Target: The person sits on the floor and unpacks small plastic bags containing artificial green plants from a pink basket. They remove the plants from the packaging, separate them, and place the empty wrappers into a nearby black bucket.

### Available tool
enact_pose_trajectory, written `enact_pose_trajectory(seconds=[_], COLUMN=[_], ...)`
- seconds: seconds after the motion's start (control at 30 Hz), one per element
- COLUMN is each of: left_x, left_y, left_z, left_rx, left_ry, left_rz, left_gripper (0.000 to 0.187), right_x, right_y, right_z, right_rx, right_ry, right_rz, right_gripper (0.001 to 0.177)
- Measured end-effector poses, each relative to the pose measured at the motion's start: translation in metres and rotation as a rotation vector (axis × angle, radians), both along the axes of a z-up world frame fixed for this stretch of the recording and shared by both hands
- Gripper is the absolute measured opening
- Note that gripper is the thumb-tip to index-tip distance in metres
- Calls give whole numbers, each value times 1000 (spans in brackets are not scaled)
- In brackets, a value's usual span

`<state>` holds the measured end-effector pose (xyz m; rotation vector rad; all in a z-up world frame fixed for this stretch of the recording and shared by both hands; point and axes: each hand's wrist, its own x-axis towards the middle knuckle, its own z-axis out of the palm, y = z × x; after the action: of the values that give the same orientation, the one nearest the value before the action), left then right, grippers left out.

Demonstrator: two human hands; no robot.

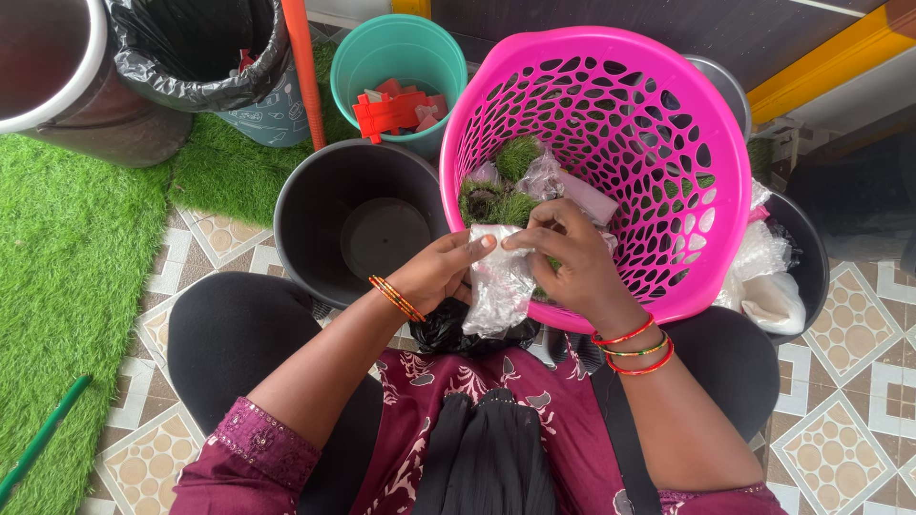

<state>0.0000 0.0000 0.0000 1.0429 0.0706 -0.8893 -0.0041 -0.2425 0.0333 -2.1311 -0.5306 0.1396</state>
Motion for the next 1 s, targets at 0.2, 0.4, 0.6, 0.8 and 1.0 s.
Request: enact_pose_trajectory(seconds=[0.2,0.4,0.6,0.8,1.0], left_x=[3,3,0,5,3], left_y=[3,-7,-10,3,1], left_z=[-8,-16,-4,15,17], left_rx=[23,342,161,-46,1], left_ry=[-174,-551,-214,-101,-34], left_rz=[49,134,53,-118,-38], left_gripper=[42,44,56,67,64], right_x=[7,3,7,7,4], right_y=[4,10,5,3,5], right_z=[17,8,3,16,21], right_rx=[412,628,605,388,217], right_ry=[-54,559,438,209,-106], right_rz=[239,66,-41,-88,44], right_gripper=[38,48,27,26,36])
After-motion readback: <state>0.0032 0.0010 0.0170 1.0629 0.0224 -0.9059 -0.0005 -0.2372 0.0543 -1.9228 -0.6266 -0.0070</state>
